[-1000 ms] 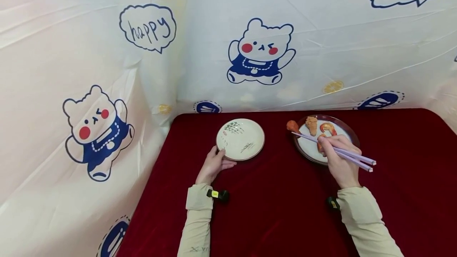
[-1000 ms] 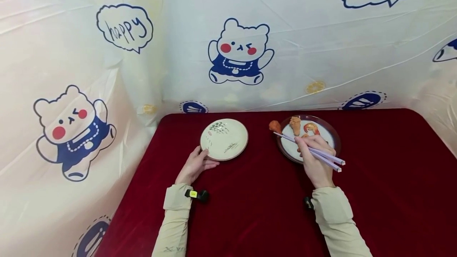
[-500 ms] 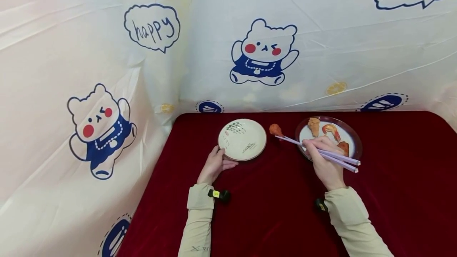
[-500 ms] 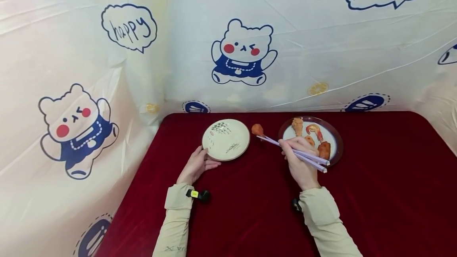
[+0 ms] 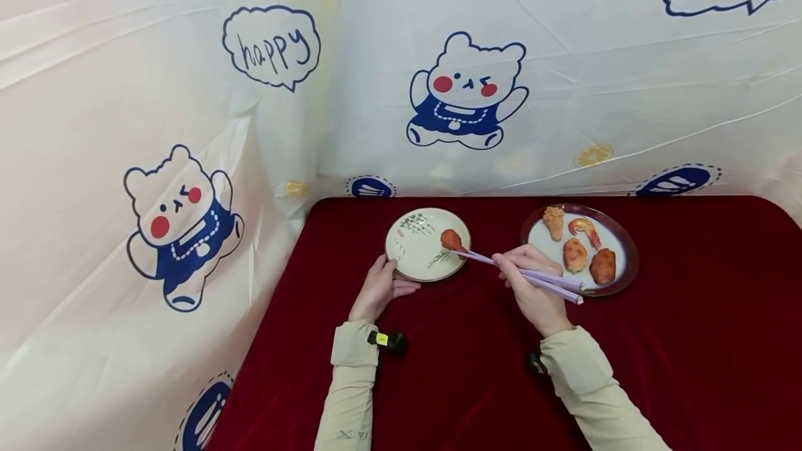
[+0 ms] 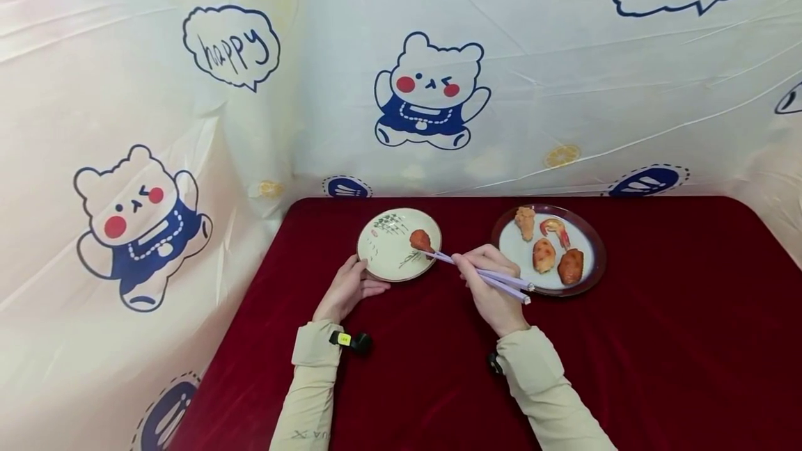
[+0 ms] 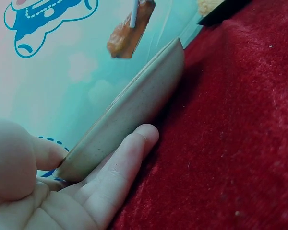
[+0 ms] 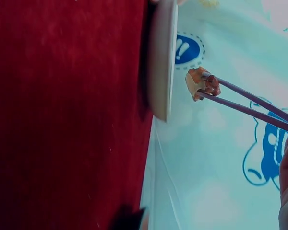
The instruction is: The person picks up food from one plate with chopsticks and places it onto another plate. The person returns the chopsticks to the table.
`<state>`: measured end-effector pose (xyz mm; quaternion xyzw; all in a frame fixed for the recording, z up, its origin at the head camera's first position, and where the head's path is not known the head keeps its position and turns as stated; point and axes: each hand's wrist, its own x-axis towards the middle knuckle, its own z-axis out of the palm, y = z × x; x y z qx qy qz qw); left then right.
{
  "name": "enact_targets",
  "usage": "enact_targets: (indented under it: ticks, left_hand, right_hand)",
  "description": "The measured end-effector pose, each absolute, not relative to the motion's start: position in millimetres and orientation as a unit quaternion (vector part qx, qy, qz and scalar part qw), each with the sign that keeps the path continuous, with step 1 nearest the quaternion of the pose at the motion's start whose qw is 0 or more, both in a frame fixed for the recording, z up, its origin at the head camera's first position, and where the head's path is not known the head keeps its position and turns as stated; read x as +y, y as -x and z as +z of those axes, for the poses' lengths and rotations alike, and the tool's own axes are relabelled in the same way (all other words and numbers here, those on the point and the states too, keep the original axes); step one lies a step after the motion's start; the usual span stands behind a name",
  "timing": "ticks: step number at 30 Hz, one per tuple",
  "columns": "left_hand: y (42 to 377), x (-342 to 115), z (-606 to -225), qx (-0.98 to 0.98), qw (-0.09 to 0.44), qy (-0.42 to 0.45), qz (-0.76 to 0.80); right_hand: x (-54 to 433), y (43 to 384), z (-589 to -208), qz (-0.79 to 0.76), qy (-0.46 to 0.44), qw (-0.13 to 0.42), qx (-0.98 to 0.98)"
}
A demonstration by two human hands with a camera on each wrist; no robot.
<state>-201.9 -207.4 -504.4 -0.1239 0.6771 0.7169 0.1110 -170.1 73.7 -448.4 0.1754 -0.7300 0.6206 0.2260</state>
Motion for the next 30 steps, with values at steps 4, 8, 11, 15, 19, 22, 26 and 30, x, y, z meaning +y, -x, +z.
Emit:
enact_targets:
  ticks: [4, 8, 11, 15, 19, 22, 26, 30]
  left_hand:
    - [202, -207, -504, 0.674, 0.113, 0.130, 0.718]
    - [203, -207, -504, 0.671, 0.113, 0.132, 0.721]
    - [203, -208, -505, 0.671, 0.114, 0.128, 0.721]
    - [203, -209, -506, 0.669, 0.120, 0.127, 0.722]
    - [201, -210, -505, 0.668, 0.125, 0.121, 0.723]
    - [200, -210, -504, 0.667, 0.129, 0.113, 0.725]
    - [200, -211, -505, 0.667, 0.131, 0.105, 0.726]
    - [200, -209, -504, 0.670, 0.121, 0.112, 0.724]
  right_hand:
    - [65, 169, -450, 0.624, -0.175, 0.207, -0.733]
    - [58, 169, -452, 0.626, -0.179, 0.198, -0.733]
    - [52, 170, -455, 0.626, -0.180, 0.197, -0.732]
    - [46, 169, -457, 0.617, -0.185, 0.200, -0.739]
    - [40, 167, -458, 0.608, -0.201, 0.200, -0.742]
    - [36, 165, -455, 0.608, -0.202, 0.189, -0.744]
    - [32, 158, -443, 0.609, -0.196, 0.170, -0.749]
    - [29, 155, -434, 0.612, -0.207, 0.164, -0.746]
